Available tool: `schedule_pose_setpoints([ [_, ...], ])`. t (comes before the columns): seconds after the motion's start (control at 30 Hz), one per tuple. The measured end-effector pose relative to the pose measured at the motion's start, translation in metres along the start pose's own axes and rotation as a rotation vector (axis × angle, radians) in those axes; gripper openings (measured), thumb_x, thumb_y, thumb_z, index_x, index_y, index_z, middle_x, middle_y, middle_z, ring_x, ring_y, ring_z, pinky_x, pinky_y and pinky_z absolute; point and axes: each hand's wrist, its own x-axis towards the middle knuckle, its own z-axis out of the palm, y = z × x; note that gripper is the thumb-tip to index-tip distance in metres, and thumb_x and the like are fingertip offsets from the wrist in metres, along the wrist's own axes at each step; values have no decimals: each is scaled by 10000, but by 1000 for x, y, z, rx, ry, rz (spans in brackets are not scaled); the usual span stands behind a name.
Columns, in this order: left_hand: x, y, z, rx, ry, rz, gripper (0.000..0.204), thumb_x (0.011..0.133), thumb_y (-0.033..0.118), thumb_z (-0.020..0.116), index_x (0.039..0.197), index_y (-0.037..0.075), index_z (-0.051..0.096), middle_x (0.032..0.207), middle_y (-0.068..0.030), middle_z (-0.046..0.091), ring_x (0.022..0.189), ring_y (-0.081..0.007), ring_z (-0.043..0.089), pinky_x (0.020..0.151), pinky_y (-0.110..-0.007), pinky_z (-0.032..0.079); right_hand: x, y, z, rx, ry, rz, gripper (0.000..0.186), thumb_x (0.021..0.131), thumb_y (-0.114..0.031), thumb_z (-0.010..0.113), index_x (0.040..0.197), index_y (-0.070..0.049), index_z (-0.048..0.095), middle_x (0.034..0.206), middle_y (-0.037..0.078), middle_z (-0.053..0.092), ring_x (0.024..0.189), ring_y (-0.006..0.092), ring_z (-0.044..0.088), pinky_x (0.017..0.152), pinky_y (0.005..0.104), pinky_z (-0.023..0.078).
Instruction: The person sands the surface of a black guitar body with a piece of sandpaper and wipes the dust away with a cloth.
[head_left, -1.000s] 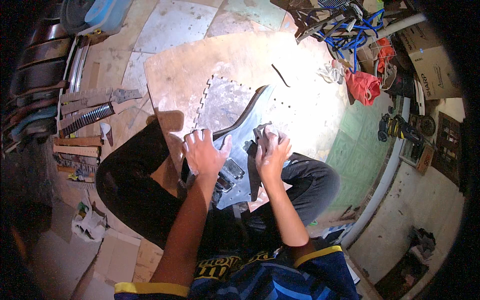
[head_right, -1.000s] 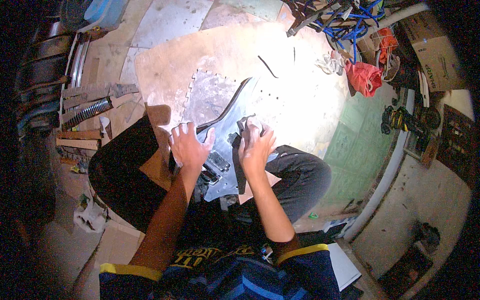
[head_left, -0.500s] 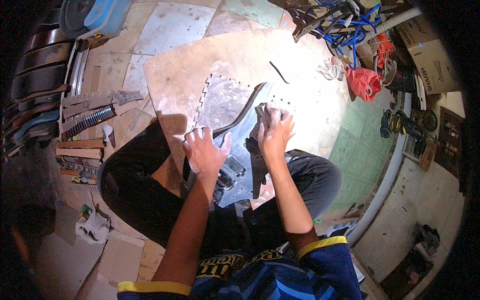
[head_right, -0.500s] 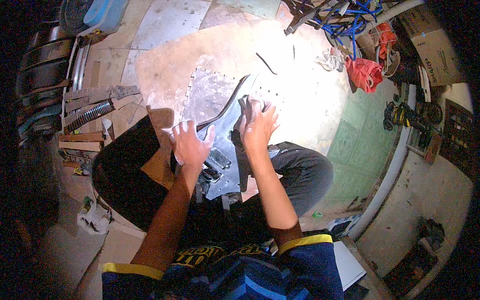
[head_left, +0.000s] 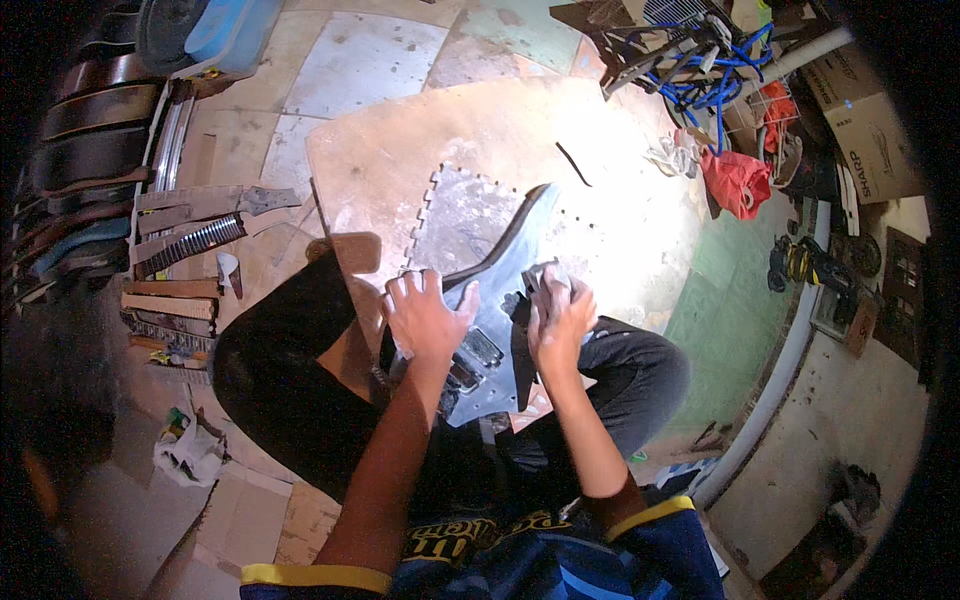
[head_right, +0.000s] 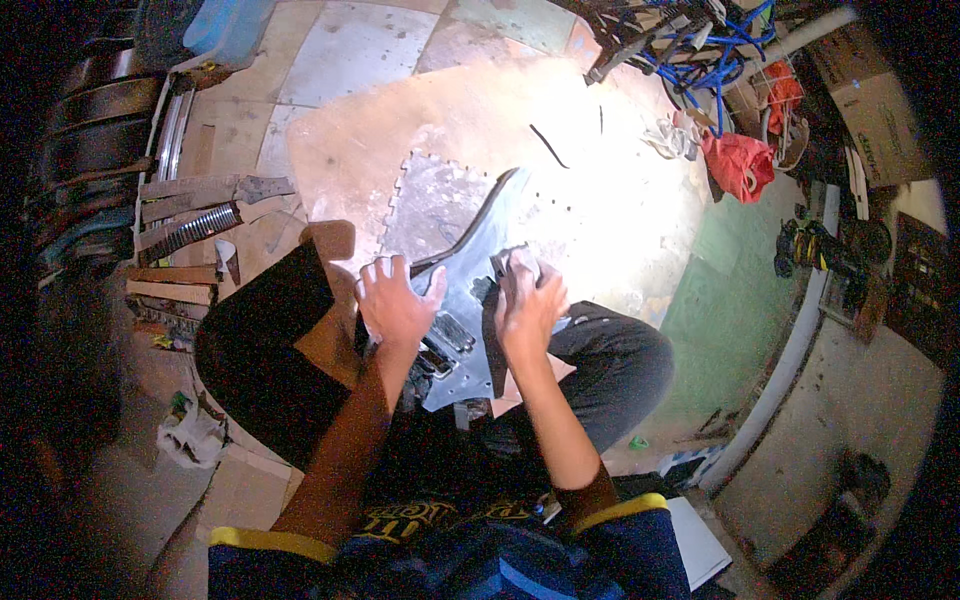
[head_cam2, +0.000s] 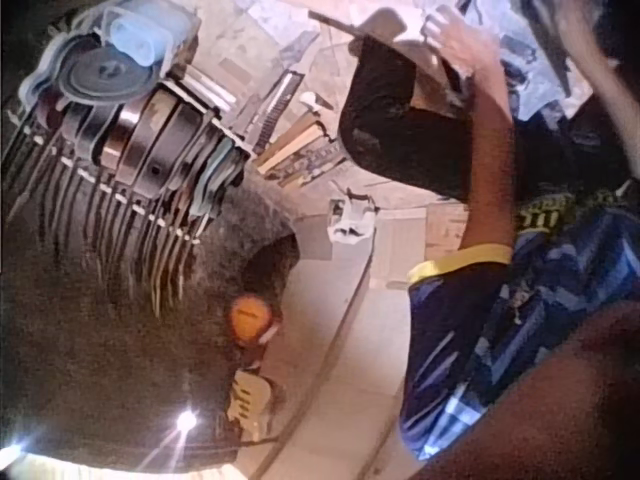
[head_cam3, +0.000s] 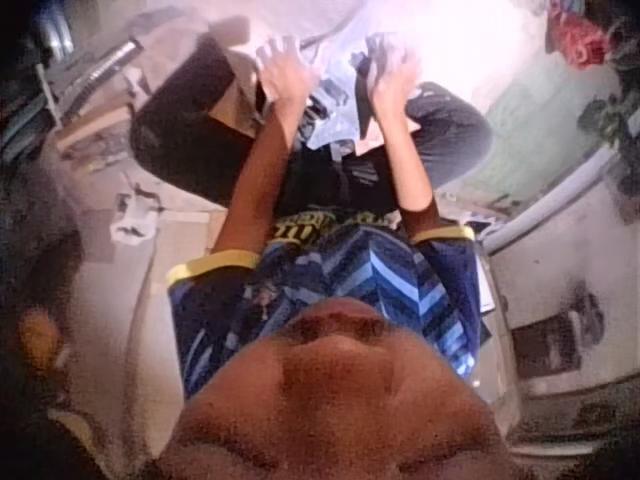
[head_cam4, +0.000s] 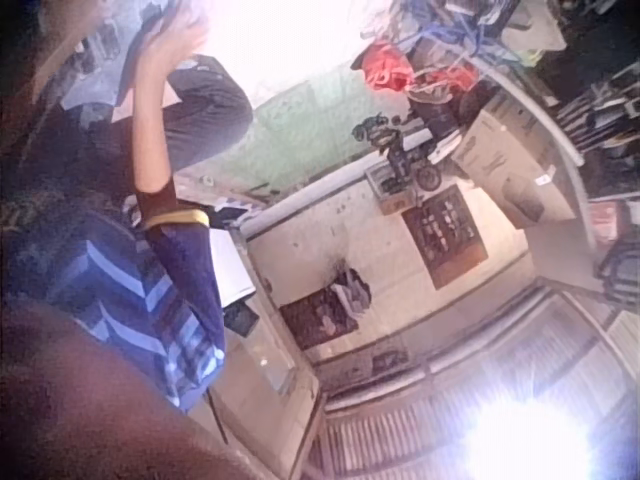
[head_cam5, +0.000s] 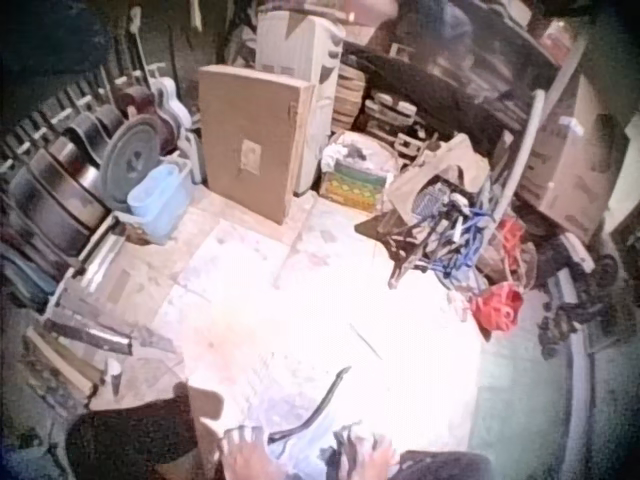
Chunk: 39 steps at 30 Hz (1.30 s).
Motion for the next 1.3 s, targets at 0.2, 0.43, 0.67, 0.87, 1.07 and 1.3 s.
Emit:
schedule_pose_setpoints([
  [0.2,-4,-5,3,-34,25,0,666,868,676,623,1146,74,688,1211,-168,645,1207,-354,538,1039,-516,423,54,-22,-8,2,-21,3,575,845,-78,725,1391,-208,600,1294,236,530,1161,442,524,979,586,400],
  [0.43,-5,-1,-3,-18,-7,6,647,865,604,681,1177,37,672,1230,-203,636,1212,-378,539,1023,-531,443,17,-4,-8,-10,-60,-37,540,860,-80,731,1369,-229,626,1308,238,536,1196,450,528,1008,582,401],
  [0.67,-6,-14,24,-174,110,214,713,879,556,703,1433,126,574,1369,-197,582,1252,-411,535,1049,-541,435,96,4,-32,178,162,-50,495,881,-133,730,1348,-34,598,1293,235,577,1202,418,537,1064,530,407],
  [0.87,-4,26,9,-32,24,639,746,891,626,674,1545,317,492,1510,-188,488,1332,-428,487,1107,-619,356,27,45,-58,568,155,178,505,882,-51,727,1343,50,548,1298,221,581,1250,339,550,1113,426,398],
  [1.07,-1,63,3,-30,-94,549,773,868,698,648,1519,294,543,1572,-245,420,1393,-432,445,1148,-591,330,-4,56,-66,727,95,269,560,887,23,709,1403,69,495,1334,174,580,1255,244,557,1117,357,405],
  [1.3,-9,55,1,4,-58,615,745,871,641,684,1512,286,549,1598,-248,385,1415,-441,425,1162,-596,314,-8,45,-66,864,69,336,567,894,-22,736,1406,43,501,1327,175,595,1234,243,572,1088,358,437],
])
